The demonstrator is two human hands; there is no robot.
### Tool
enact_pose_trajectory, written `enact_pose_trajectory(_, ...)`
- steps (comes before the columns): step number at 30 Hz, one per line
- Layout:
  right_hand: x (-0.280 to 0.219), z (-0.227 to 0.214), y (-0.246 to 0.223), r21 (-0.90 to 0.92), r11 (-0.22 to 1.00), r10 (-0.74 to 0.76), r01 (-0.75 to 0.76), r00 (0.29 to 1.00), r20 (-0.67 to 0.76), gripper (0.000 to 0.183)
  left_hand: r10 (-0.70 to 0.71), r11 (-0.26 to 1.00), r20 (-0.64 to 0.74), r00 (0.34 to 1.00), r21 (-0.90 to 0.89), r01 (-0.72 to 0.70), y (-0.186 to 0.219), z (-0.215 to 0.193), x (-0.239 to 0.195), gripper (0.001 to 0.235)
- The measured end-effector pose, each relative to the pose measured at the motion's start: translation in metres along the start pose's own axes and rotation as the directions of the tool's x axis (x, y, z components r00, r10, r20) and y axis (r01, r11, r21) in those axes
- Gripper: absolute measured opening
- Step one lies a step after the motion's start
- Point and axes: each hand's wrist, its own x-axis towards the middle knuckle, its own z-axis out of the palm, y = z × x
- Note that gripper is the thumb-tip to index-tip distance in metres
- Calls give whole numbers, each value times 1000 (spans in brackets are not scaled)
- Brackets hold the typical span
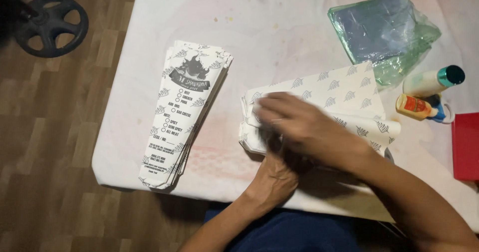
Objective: Folding and taping stacks of printed paper wrappers on a work table.
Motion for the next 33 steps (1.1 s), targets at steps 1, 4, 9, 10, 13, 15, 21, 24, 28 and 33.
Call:
enact_pose_trajectory(1, -15, -8, 0, -1, 1000, -4, 4, 1000, 4, 54, -3, 1000, -5, 1000, 0, 3, 2, -8, 5, 26)
enact_pose_trajectory(4, -55, -15, 9, -79, 986, 152, -149, 988, 28, 54, 28, 970, -2, 1000, 241, -27, 7, -29, 17, 24)
enact_pose_trajectory(9, -65, 13, 34, 230, 960, 198, -159, 967, -158, 30, 59, 960, -72, 996, 276, -37, 6, -33, 22, 61)
enact_pose_trajectory(10, -54, 22, 37, 232, 959, 203, -163, 966, -160, 30, 62, 961, -67, 996, 275, -41, 7, -32, 18, 61)
enact_pose_trajectory(13, -16, 36, 47, 212, 977, 61, -13, 973, -221, 24, 31, 988, 50, 998, 152, -38, 5, -31, 17, 61)
enact_pose_trajectory(15, 10, 38, 46, 243, 967, -23, 79, 973, -229, 24, 25, 982, -57, 998, 189, -14, 6, -34, 20, 37)
enact_pose_trajectory(21, 27, 49, 36, 306, 946, -30, 107, 969, -246, 23, -23, 993, 90, 996, 120, 12, 3, -14, 8, 32)
enact_pose_trajectory(24, -35, 30, 48, 309, 950, 100, -38, 977, -189, 21, 10, 980, 32, 999, 199, -16, 3, -25, 15, 57)
enact_pose_trajectory(28, -137, -17, 50, 245, 942, 268, -228, 952, -146, 30, 43, 939, 25, 999, 339, -49, 4, -29, 17, 79)
enact_pose_trajectory(33, -190, -32, 58, 184, 885, 459, -428, 866, -197, 35, 66, 949, -40, 997, 312, -50, 2, -24, 17, 65)
